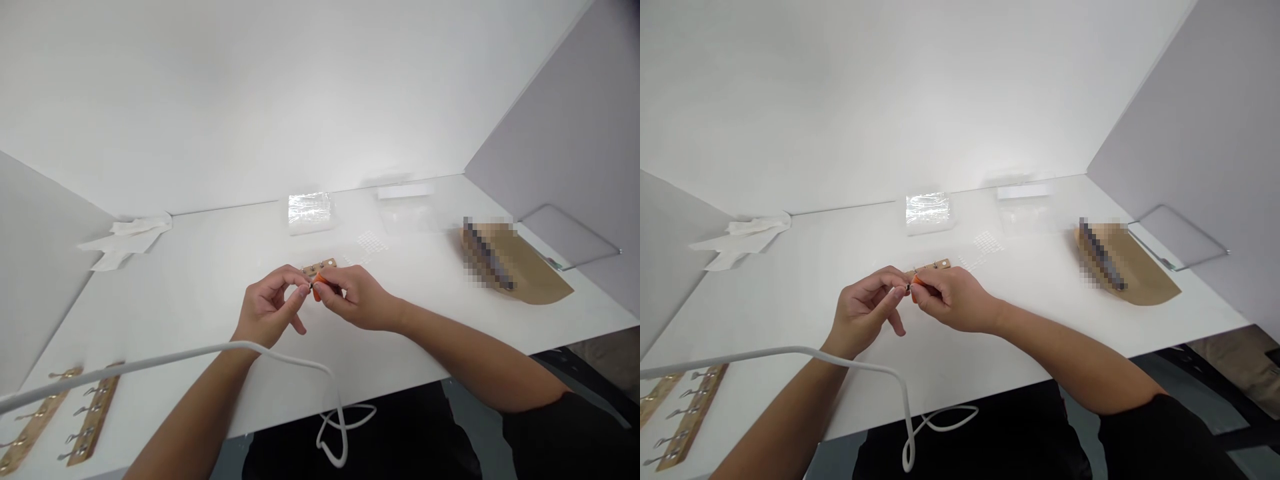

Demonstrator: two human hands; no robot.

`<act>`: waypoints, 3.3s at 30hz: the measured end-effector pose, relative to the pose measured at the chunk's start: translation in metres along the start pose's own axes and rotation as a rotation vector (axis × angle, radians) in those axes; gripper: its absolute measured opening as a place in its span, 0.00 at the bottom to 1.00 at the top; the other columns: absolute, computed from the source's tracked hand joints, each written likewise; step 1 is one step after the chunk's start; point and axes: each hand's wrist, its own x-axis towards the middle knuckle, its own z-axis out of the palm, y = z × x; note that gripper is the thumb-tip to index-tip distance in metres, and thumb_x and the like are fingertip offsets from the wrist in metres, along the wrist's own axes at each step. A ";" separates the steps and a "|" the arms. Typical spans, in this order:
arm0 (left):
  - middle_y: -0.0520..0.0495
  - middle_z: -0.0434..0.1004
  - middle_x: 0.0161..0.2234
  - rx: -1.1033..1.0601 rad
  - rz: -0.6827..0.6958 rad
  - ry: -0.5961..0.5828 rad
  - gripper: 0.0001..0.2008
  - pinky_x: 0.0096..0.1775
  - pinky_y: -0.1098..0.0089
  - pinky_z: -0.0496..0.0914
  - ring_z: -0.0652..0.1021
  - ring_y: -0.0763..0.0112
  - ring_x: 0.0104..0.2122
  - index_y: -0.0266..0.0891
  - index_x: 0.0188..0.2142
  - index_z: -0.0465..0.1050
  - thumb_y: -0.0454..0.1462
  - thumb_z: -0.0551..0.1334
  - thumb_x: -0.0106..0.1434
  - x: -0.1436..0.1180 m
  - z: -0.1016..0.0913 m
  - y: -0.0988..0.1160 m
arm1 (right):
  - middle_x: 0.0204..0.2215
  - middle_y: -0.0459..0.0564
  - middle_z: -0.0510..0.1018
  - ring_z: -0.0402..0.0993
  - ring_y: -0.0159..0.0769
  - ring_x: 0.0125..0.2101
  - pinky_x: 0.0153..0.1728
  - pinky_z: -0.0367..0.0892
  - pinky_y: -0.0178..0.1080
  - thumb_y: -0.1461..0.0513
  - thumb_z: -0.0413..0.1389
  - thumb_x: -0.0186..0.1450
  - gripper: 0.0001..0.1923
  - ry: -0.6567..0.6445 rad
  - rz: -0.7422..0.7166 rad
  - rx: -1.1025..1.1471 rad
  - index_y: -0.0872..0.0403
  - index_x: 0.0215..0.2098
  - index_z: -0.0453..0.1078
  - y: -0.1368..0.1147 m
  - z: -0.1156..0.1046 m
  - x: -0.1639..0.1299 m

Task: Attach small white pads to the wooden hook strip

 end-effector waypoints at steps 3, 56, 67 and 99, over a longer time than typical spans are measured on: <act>0.42 0.77 0.38 -0.009 0.001 0.008 0.10 0.18 0.72 0.82 0.79 0.66 0.36 0.38 0.38 0.82 0.43 0.66 0.70 -0.001 0.000 0.000 | 0.24 0.40 0.69 0.61 0.27 0.24 0.29 0.59 0.33 0.58 0.51 0.76 0.14 -0.011 0.038 0.050 0.52 0.33 0.68 -0.001 0.000 0.001; 0.47 0.80 0.40 0.617 0.645 0.178 0.14 0.23 0.81 0.78 0.81 0.71 0.40 0.40 0.45 0.78 0.25 0.68 0.63 -0.001 0.004 -0.006 | 0.24 0.42 0.78 0.70 0.29 0.23 0.30 0.64 0.33 0.62 0.49 0.79 0.11 0.302 -0.410 -0.347 0.52 0.38 0.69 0.024 0.018 0.000; 0.48 0.81 0.37 0.544 0.443 0.331 0.07 0.22 0.76 0.80 0.83 0.66 0.41 0.40 0.36 0.80 0.28 0.69 0.59 -0.004 0.017 -0.001 | 0.22 0.41 0.77 0.68 0.28 0.21 0.27 0.60 0.35 0.65 0.56 0.75 0.10 0.413 -0.517 -0.676 0.52 0.33 0.69 0.018 0.023 -0.001; 0.43 0.84 0.40 0.231 0.168 0.251 0.06 0.22 0.74 0.81 0.83 0.56 0.49 0.41 0.35 0.83 0.31 0.67 0.62 -0.007 0.013 0.003 | 0.25 0.41 0.77 0.68 0.27 0.22 0.27 0.65 0.31 0.62 0.49 0.78 0.09 0.185 -0.252 -0.196 0.53 0.40 0.68 0.016 0.018 -0.003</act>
